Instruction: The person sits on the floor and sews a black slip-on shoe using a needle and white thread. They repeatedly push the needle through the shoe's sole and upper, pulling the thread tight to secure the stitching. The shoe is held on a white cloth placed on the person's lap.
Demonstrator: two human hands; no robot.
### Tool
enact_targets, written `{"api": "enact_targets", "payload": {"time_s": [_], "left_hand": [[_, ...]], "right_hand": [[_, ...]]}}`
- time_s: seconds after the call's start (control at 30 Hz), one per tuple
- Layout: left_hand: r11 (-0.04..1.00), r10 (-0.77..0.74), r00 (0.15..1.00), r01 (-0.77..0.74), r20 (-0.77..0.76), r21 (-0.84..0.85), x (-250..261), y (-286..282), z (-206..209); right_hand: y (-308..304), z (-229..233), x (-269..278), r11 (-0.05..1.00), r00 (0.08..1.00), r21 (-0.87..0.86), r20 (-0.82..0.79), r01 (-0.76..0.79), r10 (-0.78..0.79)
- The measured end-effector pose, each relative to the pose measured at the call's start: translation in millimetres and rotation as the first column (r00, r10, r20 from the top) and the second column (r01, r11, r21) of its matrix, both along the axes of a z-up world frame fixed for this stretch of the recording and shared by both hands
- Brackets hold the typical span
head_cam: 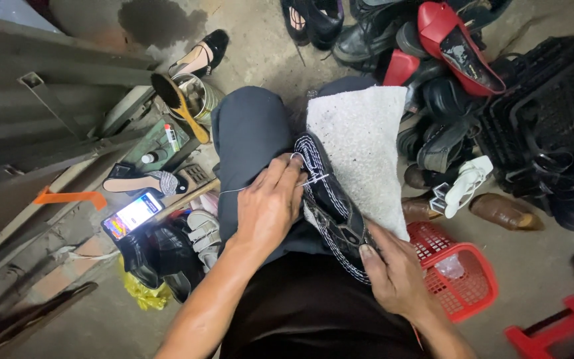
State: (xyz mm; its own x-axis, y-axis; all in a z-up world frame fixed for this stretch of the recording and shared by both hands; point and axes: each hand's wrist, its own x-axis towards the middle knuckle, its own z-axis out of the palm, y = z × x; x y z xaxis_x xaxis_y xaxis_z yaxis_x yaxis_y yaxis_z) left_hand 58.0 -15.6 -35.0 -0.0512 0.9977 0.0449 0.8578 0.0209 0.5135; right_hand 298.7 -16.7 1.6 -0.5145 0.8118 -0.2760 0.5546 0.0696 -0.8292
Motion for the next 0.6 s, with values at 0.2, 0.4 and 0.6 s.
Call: {"api": "enact_targets", "payload": {"time_s": [0.2, 0.4, 0.6], "left_hand": [[0.999, -0.041, 0.989, 0.045, 0.14, -0.022, 0.5, 1.9, 3.7], [1.0, -0.001, 1.0, 0.002, -0.025, 0.024, -9.9, -4.0, 3.5], [0.999, -0.013, 1.0, 0.014, -0.021, 0.031, 1.3, 1.8, 3.9]], "right_hand": [[-2.9, -3.2, 3.1, 0.999, 1.0, 0.047, 0.001, 0.004, -0.004], [-2.5, -7.2, 4.7, 0.998, 1.0, 0.057, -0.027, 0.011, -0.01], [3.1, -1.5, 3.8, 0.999, 0.999, 0.036, -0.022, 0.03, -0.029]]}}
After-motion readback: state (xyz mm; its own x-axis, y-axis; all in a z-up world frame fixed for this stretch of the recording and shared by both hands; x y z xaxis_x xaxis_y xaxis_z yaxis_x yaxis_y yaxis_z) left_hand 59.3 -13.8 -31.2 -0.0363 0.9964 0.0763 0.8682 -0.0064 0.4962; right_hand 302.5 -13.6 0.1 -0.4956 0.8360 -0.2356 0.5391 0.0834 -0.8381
